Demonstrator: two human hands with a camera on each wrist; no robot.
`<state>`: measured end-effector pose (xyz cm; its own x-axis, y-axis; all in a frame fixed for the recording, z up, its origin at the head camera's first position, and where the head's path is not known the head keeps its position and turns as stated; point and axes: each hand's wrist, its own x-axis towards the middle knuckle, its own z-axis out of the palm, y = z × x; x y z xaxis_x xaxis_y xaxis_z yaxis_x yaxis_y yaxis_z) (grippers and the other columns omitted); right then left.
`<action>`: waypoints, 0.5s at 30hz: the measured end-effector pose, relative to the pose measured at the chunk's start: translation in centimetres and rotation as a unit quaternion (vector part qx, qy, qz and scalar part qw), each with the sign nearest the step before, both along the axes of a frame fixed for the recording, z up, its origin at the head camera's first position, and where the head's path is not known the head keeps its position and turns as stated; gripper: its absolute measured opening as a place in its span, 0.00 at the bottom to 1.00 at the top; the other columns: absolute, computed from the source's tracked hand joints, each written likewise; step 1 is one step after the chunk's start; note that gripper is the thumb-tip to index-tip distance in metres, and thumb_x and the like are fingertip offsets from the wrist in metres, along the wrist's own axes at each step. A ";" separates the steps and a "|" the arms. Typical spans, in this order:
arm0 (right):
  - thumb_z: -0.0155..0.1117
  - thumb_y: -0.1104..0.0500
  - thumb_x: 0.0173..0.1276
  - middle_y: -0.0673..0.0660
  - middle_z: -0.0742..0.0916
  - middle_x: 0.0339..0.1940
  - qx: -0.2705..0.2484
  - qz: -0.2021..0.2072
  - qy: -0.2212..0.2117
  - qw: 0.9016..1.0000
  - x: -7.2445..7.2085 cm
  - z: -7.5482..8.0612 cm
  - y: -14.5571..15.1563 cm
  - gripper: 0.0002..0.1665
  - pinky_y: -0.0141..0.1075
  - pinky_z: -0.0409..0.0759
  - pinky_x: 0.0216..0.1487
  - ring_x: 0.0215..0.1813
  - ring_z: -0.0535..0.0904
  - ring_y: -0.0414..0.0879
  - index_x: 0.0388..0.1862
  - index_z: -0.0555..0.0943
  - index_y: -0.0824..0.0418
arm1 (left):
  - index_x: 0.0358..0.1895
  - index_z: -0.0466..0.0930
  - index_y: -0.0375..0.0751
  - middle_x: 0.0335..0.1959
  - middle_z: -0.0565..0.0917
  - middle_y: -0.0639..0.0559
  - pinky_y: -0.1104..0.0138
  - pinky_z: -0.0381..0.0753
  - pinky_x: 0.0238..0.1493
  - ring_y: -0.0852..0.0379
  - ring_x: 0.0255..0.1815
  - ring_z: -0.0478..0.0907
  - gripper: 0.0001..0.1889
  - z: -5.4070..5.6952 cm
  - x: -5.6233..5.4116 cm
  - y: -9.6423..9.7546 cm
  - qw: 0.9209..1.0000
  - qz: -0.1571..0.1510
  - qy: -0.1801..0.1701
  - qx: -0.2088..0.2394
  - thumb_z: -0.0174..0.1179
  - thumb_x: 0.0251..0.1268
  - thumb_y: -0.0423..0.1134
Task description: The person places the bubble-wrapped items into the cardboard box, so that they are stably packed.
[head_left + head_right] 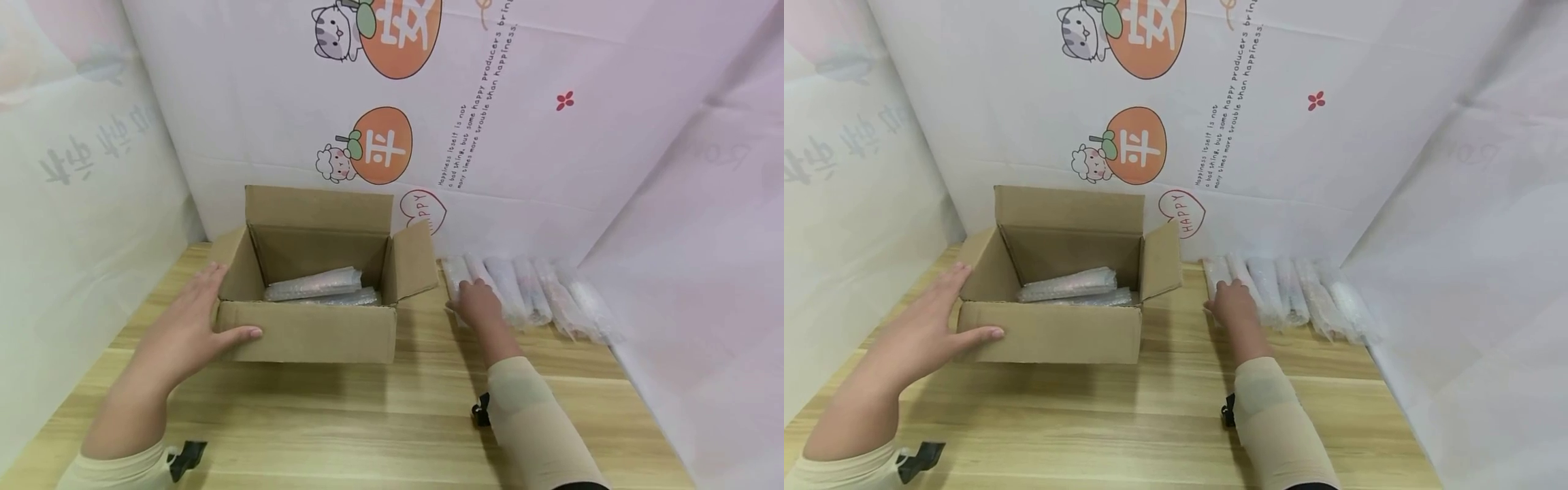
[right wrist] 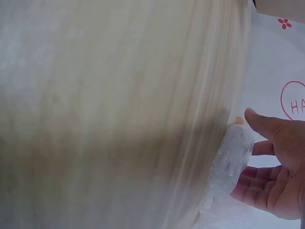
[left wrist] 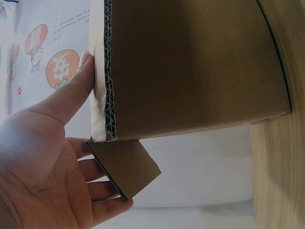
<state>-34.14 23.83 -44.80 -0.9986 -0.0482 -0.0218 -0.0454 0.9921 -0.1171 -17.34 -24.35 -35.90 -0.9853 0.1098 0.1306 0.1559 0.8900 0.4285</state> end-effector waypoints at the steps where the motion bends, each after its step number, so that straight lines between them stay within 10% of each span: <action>1: 0.66 0.43 0.66 0.70 0.77 0.51 0.001 -0.001 -0.001 1.000 0.0 0.0 -0.1 0.30 0.58 0.82 0.41 0.53 0.76 0.68 0.54 0.77 0.65 | 0.80 0.31 0.47 0.81 0.34 0.44 0.32 0.46 0.72 0.34 0.80 0.35 0.66 0.0 0.0 -0.1 1.000 0.001 -0.001 -0.001 0.58 0.48 0.78; 15: 0.54 0.58 0.69 0.70 0.76 0.51 -0.004 -0.016 0.017 1.000 -0.1 -0.1 -0.2 0.21 0.57 0.81 0.38 0.51 0.75 0.67 0.58 0.73 0.63 | 0.80 0.32 0.46 0.81 0.35 0.41 0.31 0.48 0.70 0.33 0.80 0.37 0.66 0.2 0.4 0.0 1.000 0.003 0.003 -0.006 0.58 0.48 0.78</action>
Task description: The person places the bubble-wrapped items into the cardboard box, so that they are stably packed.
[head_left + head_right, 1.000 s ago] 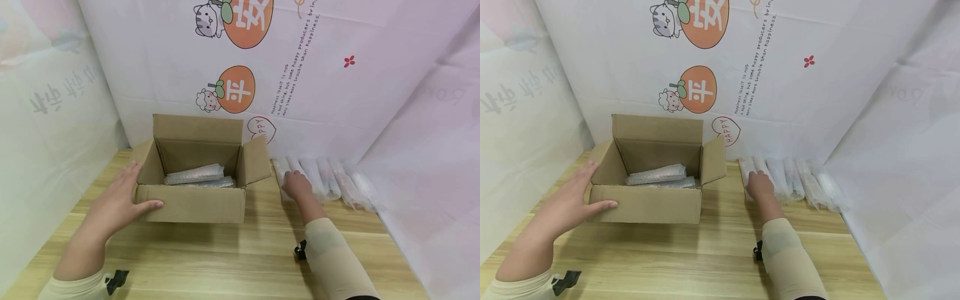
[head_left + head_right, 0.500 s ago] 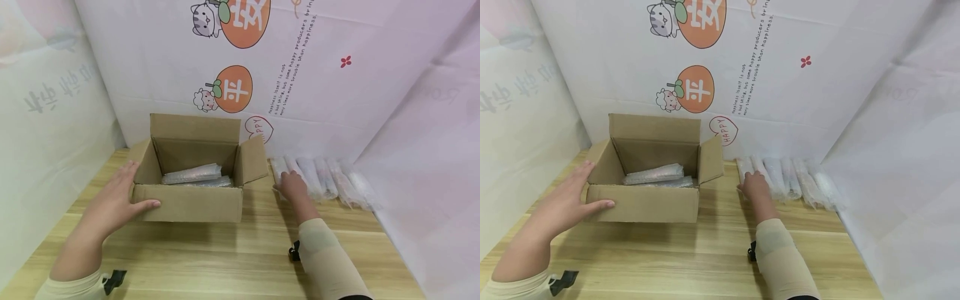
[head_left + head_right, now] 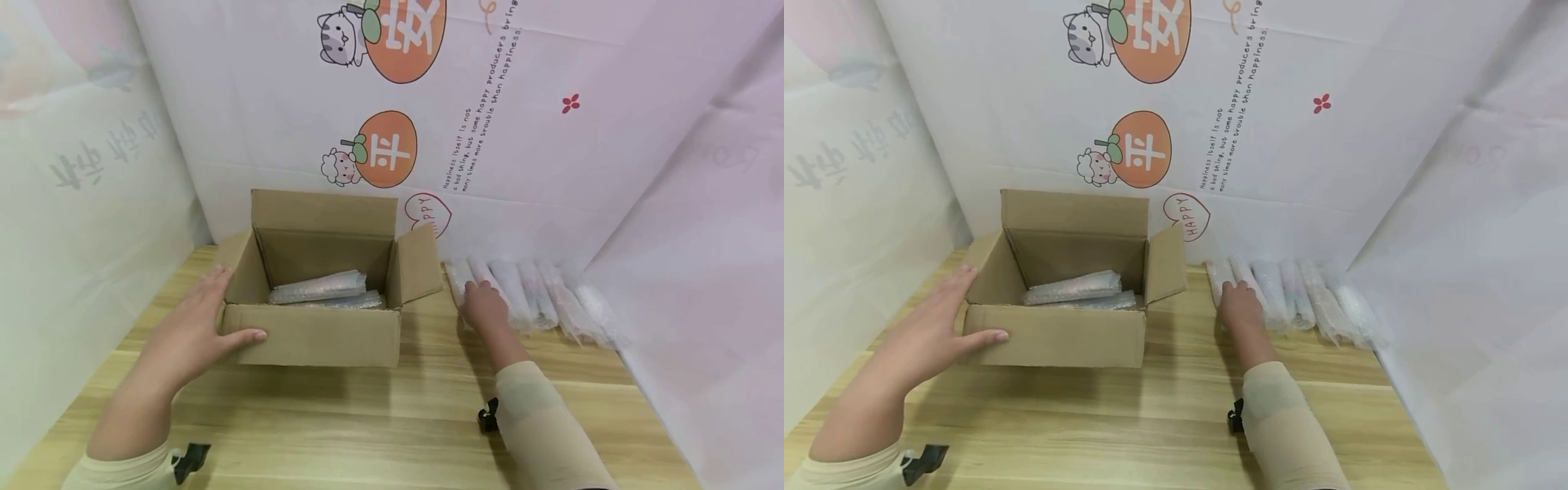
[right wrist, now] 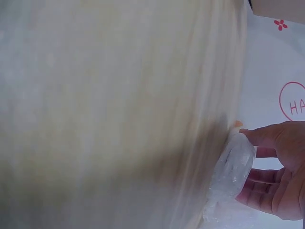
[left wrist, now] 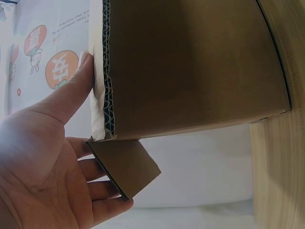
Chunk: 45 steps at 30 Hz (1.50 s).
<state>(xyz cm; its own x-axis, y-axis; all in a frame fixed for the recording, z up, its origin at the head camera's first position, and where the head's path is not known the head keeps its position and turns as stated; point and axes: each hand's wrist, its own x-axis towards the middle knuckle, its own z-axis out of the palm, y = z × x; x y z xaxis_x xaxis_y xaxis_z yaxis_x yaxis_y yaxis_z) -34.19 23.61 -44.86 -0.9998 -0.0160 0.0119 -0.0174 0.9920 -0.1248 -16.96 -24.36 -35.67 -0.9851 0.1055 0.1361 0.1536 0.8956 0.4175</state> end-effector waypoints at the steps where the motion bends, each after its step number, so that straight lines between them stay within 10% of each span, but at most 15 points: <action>1: 0.53 0.58 0.69 0.69 0.76 0.50 0.000 -0.002 0.004 1.000 0.1 0.1 0.1 0.19 0.57 0.81 0.37 0.50 0.76 0.67 0.57 0.74 0.63 | 0.80 0.32 0.46 0.81 0.35 0.41 0.30 0.48 0.70 0.33 0.79 0.37 0.66 0.0 0.0 0.0 1.000 -0.002 0.001 0.000 0.57 0.48 0.78; 45: 0.59 0.51 0.71 0.70 0.78 0.63 -0.065 0.045 0.063 0.995 3.8 12.5 1.8 0.27 0.61 0.77 0.51 0.60 0.75 0.67 0.65 0.76 0.58 | 0.80 0.32 0.46 0.81 0.35 0.41 0.30 0.49 0.69 0.32 0.79 0.38 0.66 -0.3 -0.2 0.1 1.000 0.000 0.002 0.005 0.58 0.48 0.78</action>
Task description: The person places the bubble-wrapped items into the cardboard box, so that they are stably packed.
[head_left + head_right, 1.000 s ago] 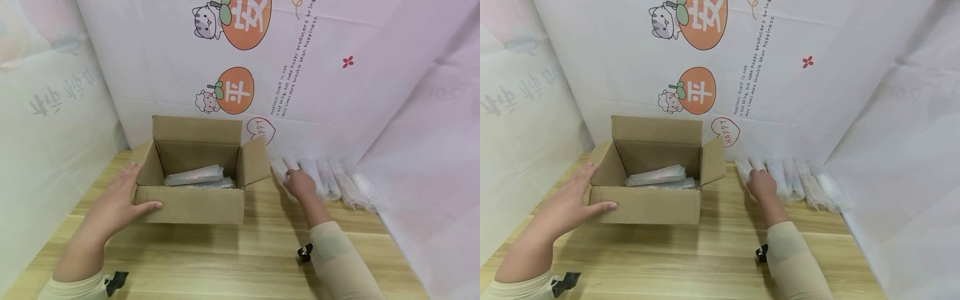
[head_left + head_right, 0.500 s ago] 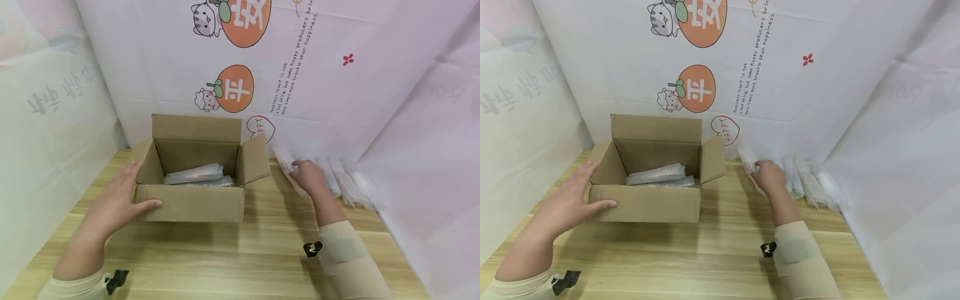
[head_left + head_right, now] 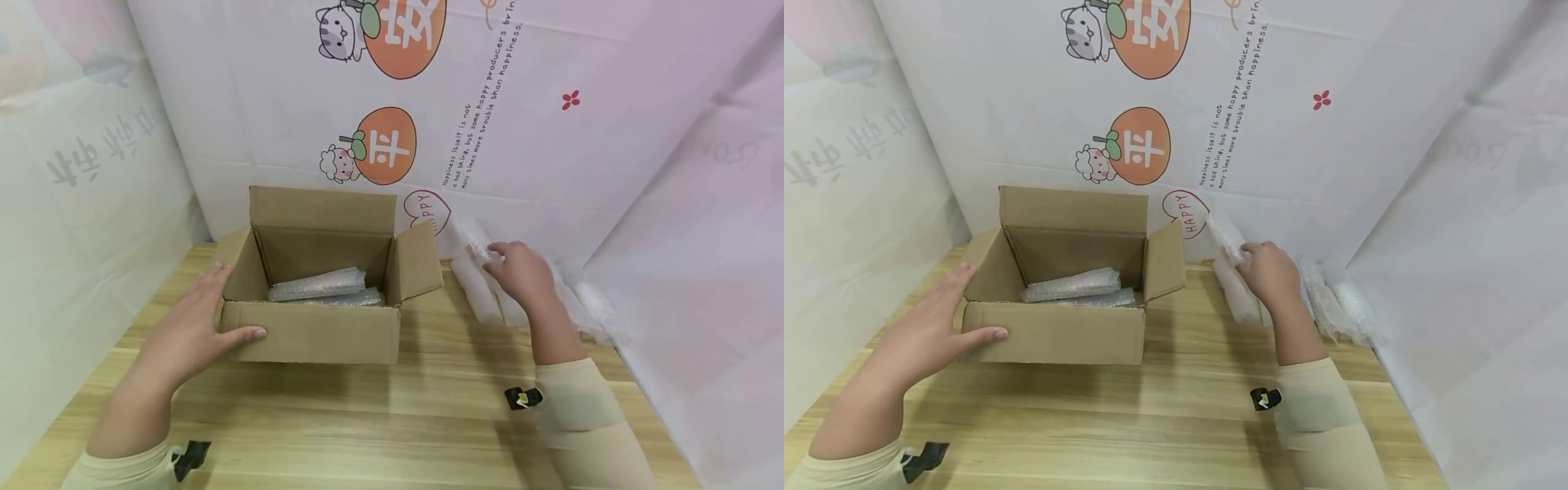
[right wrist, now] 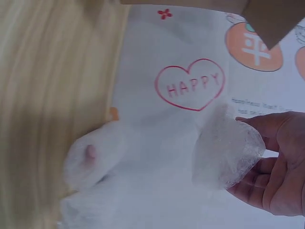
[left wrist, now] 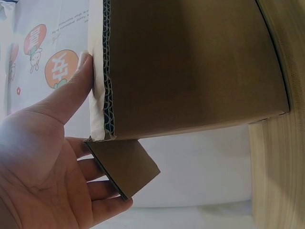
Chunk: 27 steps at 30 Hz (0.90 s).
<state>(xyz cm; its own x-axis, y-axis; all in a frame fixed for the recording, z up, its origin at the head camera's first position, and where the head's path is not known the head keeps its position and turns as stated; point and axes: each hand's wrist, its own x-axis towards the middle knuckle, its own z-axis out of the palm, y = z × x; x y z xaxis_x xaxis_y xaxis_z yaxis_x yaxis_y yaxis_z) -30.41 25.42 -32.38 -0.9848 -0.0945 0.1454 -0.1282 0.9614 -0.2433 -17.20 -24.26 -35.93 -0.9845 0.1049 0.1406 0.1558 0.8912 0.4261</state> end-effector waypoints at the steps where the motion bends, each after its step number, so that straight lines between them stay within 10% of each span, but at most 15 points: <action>1: 0.59 0.51 0.70 0.69 0.78 0.63 0.000 0.001 0.005 1.000 0.1 0.4 0.0 0.26 0.61 0.77 0.52 0.61 0.75 0.66 0.65 0.76 0.58 | 0.80 0.32 0.46 0.81 0.35 0.41 0.30 0.49 0.69 0.32 0.79 0.39 0.66 0.0 0.0 0.0 1.000 0.000 0.000 0.000 0.58 0.48 0.78; 27: 0.61 0.52 0.70 0.65 0.76 0.66 -0.015 0.040 0.026 0.999 1.4 8.5 -2.8 0.27 0.61 0.75 0.54 0.60 0.76 0.61 0.67 0.75 0.55 | 0.80 0.32 0.45 0.81 0.34 0.43 0.31 0.47 0.70 0.33 0.79 0.37 0.66 -0.2 -0.1 -0.1 1.000 -0.003 0.004 0.003 0.58 0.48 0.78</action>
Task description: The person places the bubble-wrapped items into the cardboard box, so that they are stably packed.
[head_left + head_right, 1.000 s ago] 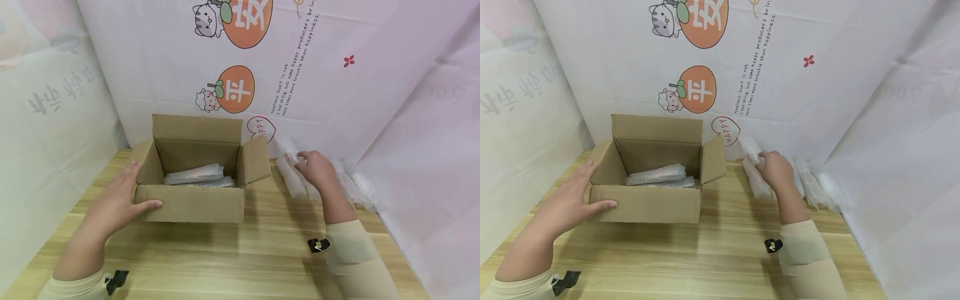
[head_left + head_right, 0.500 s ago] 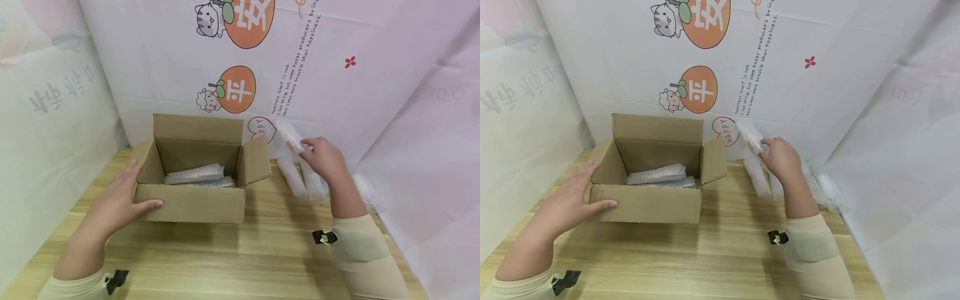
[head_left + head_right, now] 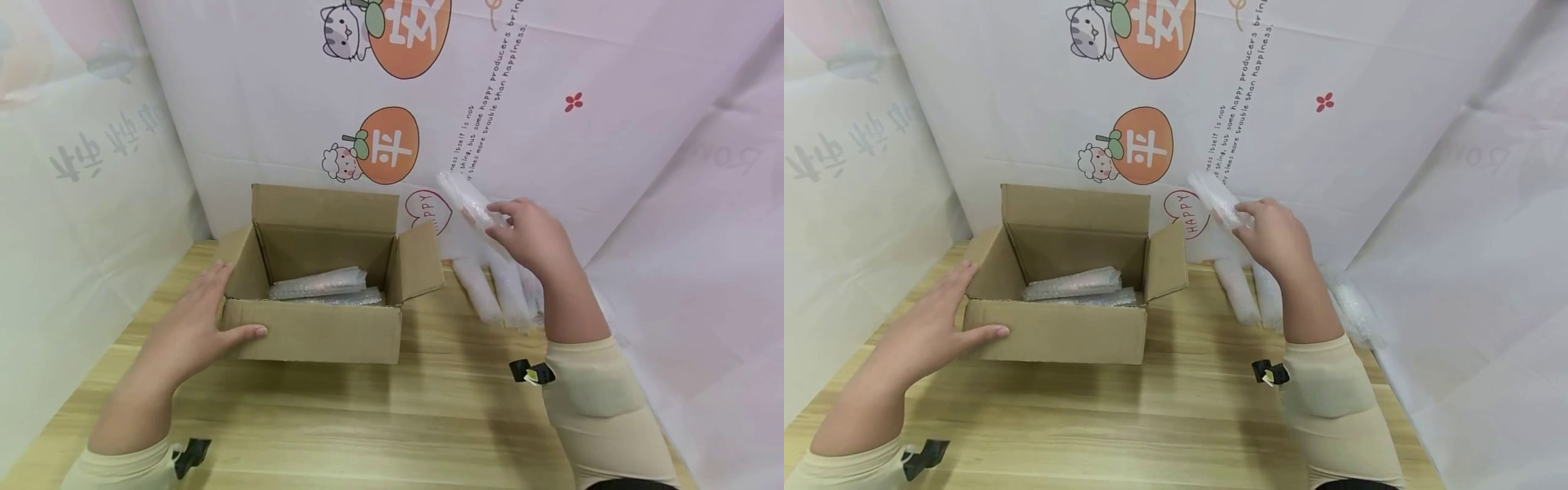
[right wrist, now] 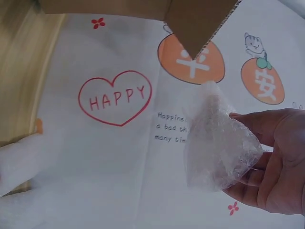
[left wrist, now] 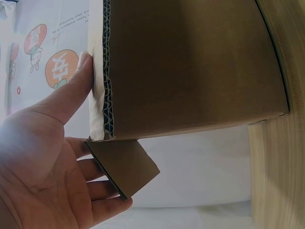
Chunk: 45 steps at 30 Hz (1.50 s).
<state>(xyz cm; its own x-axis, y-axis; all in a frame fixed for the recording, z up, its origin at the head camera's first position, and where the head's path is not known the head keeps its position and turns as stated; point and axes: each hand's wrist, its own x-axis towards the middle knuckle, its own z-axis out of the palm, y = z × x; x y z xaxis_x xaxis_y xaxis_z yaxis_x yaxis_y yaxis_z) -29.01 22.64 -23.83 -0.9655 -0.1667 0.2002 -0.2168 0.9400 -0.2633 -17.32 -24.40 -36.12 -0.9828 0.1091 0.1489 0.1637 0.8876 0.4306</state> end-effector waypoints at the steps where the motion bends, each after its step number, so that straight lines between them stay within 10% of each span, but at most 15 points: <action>1: 0.61 0.52 0.70 0.65 0.76 0.66 -0.001 0.001 0.001 1.000 0.1 0.2 -0.2 0.27 0.61 0.75 0.54 0.61 0.76 0.61 0.68 0.75 0.55 | 0.80 0.32 0.45 0.81 0.34 0.42 0.31 0.47 0.70 0.33 0.79 0.37 0.66 0.0 0.0 0.0 1.000 0.000 0.000 0.000 0.58 0.48 0.78; 18: 0.63 0.54 0.69 0.58 0.79 0.64 -0.009 0.095 0.036 0.995 0.5 3.0 -5.3 0.26 0.54 0.76 0.53 0.58 0.77 0.55 0.65 0.77 0.52 | 0.80 0.33 0.44 0.81 0.36 0.41 0.32 0.47 0.71 0.32 0.79 0.39 0.66 0.3 -0.3 -0.1 1.000 -0.004 0.009 -0.003 0.58 0.48 0.78; 45: 0.65 0.54 0.69 0.47 0.81 0.61 0.010 0.278 -0.006 0.960 0.8 1.3 -13.8 0.22 0.38 0.77 0.59 0.58 0.76 0.41 0.62 0.81 0.47 | 0.80 0.35 0.43 0.81 0.37 0.41 0.30 0.49 0.70 0.32 0.79 0.40 0.66 0.2 -0.3 -0.2 1.000 -0.004 0.013 -0.007 0.58 0.48 0.78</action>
<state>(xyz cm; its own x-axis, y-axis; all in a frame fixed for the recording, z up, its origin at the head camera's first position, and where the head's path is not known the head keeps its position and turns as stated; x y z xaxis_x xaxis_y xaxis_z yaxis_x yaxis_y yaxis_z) -28.23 8.82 -22.51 -0.7279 -0.6615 0.1806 -0.6844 0.6844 -0.2514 -17.58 -24.56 -35.89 -0.9778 0.1191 0.1724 0.1817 0.8918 0.4144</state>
